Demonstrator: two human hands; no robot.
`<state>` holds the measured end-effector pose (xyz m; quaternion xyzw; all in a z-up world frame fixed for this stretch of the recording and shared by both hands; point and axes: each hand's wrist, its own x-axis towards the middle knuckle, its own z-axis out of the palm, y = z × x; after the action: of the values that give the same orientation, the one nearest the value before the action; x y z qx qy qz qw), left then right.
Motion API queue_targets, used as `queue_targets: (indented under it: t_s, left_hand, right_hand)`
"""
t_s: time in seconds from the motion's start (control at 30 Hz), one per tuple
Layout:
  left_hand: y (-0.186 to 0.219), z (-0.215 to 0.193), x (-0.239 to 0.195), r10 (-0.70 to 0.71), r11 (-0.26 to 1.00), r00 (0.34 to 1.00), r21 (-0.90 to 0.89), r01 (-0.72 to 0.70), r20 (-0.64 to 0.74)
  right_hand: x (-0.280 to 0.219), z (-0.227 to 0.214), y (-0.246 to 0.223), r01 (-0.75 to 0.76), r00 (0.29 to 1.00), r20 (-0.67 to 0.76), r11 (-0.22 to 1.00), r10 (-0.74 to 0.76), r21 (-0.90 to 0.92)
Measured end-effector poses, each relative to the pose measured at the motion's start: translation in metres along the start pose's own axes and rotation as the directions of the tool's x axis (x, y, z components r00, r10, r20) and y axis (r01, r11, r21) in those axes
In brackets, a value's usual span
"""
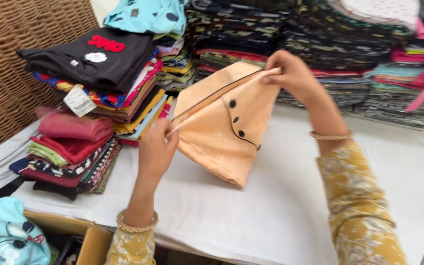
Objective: The person folds three different garments on a white surface. They first fold a light blue polka-dot top, then a peach floral top, and finally a pink and white striped top, placing each folded item into a wicker basket.
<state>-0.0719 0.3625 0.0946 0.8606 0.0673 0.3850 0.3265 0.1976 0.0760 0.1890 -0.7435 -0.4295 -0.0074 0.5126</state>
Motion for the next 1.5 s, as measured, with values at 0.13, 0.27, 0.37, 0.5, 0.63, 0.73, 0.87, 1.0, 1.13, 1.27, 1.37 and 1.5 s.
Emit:
queue_targets:
  t_s: [0.13,0.27,0.37,0.5,0.63,0.73,0.87,1.0,1.13,1.27,1.37,1.5]
  left_hand:
    - [0.069,-0.025,0.044,0.246,0.966,0.968,-0.065,-0.249,-0.057]
    - [0.105,-0.022,0.088,0.384,0.892,0.923,-0.271,-0.363,0.029]
    - [0.097,0.022,0.115,0.381,0.880,0.906,-0.372,-0.294,0.185]
    - [0.073,0.098,0.139,0.359,0.886,0.885,-0.406,-0.224,0.296]
    - [0.093,0.102,0.137,0.403,0.804,0.891,-0.547,-0.234,0.212]
    - [0.093,0.092,0.117,0.409,0.760,0.875,-0.627,-0.170,0.259]
    - [0.064,0.108,0.063,0.498,0.793,0.747,-0.581,-0.185,0.441]
    - [0.049,0.112,0.012,0.324,0.940,0.496,-0.335,-0.070,0.805]
    - [0.014,0.107,0.015,0.195,0.980,0.285,-0.195,-0.030,0.938]
    - [0.005,0.105,0.036,0.092,0.962,0.588,-0.224,0.156,0.804]
    - [-0.010,0.136,0.033,-0.122,0.928,0.641,-0.142,0.344,0.758]
    - [-0.025,0.197,0.029,-0.160,0.821,0.601,-0.233,0.521,0.783]
  right_hand:
    - [-0.070,-0.070,-0.081,-0.051,0.999,-0.004,0.995,0.051,-0.088]
    - [-0.123,-0.110,-0.101,-0.197,0.977,0.023,0.944,0.210,-0.265]
    - [-0.140,-0.118,-0.076,-0.328,0.942,-0.047,0.884,0.332,-0.333]
    - [-0.145,-0.122,-0.030,-0.402,0.915,-0.175,0.848,0.363,-0.345]
    - [-0.157,-0.127,-0.034,-0.451,0.871,-0.357,0.835,0.336,-0.316]
    - [-0.181,-0.125,-0.033,-0.152,0.925,-0.375,0.845,-0.061,-0.513]
    - [-0.235,-0.094,0.012,-0.094,0.980,-0.195,0.761,-0.043,-0.642]
    - [-0.292,-0.038,0.036,-0.186,0.955,0.079,0.784,0.287,-0.593]
    - [-0.309,-0.058,0.027,-0.182,0.901,0.237,0.814,0.362,-0.552]
    - [-0.309,-0.088,0.024,-0.427,0.899,-0.131,0.774,0.417,-0.467]
    - [-0.302,-0.088,0.037,-0.530,0.847,-0.298,0.744,0.440,-0.407]
    - [-0.298,-0.066,0.080,-0.621,0.777,-0.320,0.742,0.542,-0.251]
